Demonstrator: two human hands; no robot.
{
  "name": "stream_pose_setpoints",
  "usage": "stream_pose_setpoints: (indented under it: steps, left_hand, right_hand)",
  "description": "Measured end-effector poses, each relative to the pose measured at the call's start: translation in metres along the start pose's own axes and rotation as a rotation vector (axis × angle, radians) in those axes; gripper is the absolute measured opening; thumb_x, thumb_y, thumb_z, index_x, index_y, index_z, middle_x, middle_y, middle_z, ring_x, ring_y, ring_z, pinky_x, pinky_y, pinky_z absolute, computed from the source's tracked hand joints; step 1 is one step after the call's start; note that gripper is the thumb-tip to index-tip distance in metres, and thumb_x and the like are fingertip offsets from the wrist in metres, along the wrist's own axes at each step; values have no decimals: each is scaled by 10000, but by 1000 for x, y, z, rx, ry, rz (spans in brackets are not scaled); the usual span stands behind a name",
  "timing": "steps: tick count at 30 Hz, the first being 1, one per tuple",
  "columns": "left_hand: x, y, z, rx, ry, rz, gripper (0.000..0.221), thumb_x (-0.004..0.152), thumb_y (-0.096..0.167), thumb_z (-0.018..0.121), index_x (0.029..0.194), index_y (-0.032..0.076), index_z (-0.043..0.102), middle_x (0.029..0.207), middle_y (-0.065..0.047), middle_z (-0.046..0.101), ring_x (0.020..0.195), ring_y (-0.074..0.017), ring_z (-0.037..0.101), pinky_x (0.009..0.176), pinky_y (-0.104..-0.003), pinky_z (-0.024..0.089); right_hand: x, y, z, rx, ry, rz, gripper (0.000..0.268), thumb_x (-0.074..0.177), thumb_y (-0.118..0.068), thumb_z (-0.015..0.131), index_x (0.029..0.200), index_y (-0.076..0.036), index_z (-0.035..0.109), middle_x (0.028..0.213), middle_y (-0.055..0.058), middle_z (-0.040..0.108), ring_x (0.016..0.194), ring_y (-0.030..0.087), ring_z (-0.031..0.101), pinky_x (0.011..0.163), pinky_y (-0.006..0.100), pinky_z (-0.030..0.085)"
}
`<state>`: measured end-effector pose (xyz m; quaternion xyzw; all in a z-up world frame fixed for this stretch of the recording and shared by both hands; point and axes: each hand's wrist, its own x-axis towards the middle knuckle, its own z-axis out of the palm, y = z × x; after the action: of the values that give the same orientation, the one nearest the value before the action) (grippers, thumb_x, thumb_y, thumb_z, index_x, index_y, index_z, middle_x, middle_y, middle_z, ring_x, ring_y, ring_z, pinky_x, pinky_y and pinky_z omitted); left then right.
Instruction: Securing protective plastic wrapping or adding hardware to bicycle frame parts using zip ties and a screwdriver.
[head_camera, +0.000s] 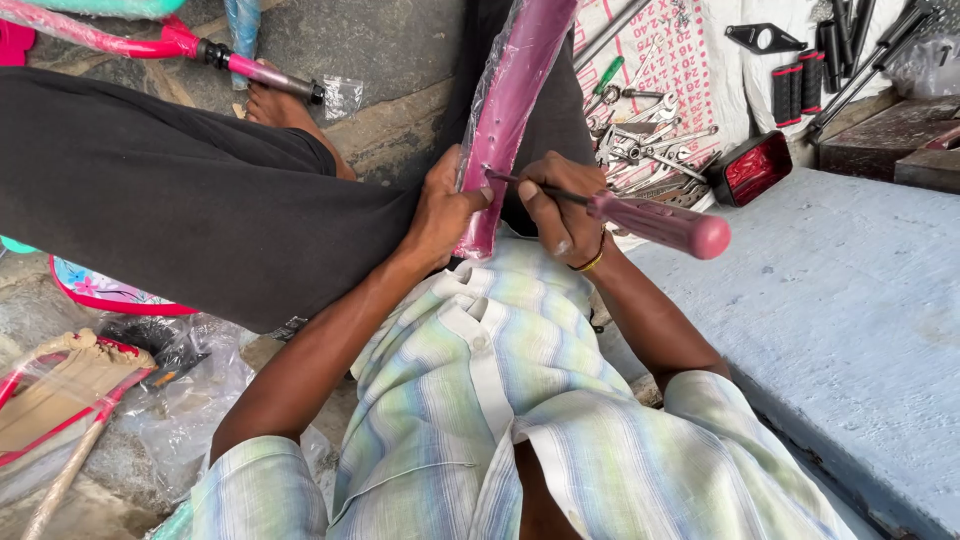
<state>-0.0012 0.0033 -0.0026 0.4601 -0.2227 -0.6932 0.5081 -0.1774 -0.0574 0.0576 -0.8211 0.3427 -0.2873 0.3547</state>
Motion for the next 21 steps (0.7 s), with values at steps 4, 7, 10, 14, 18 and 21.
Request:
stream_pose_setpoints:
  steps: [4,7,10,14,18,21]
  left_hand:
    - [0,13,-4,-80,85,-215,441,827,-126,576,1219,76,571,1012,-77,680,782,-169,649,689,-343,554]
    - [-1,0,-4,33,66,-126,364,859,-153,601,1183,11,581,1023,-100,669,859,-156,657,753,-319,570]
    - [3,4,0,6,6,-81,360,881,-147,599,1205,9,585,1051,-90,676,910,-148,656,800,-301,568]
    - [1,23,2,-17,66,-194,362,859,-125,583,1188,27,571,982,-102,667,806,-184,653,690,-333,560]
    - [1,12,-2,48,92,-192,341,847,-134,598,1153,11,565,977,-109,666,786,-176,663,677,-328,577]
    - [6,-4,-6,66,22,-65,348,862,-141,621,1178,1,592,1046,-105,689,902,-155,664,810,-305,567]
  right_hand:
    - [16,-22,-11,190,84,53,225,1021,-121,597,842,15,617,660,79,580,532,166,528,510,327,396]
    - [15,-34,-25,112,177,-63,182,1006,-119,595,876,8,609,698,113,590,562,201,527,544,363,399]
    - [14,-21,-18,101,155,-97,170,991,-110,586,859,-5,607,677,96,585,534,177,534,510,341,398]
    - [14,-9,-6,114,85,-14,194,1020,-108,590,875,20,605,681,85,542,557,175,478,537,358,369]
    - [12,-23,-20,88,273,-58,177,970,-118,587,836,-5,610,615,70,509,498,159,421,498,358,313]
    - [13,-17,-13,136,223,-141,202,974,-136,571,826,-4,610,623,78,554,488,135,465,472,328,344]
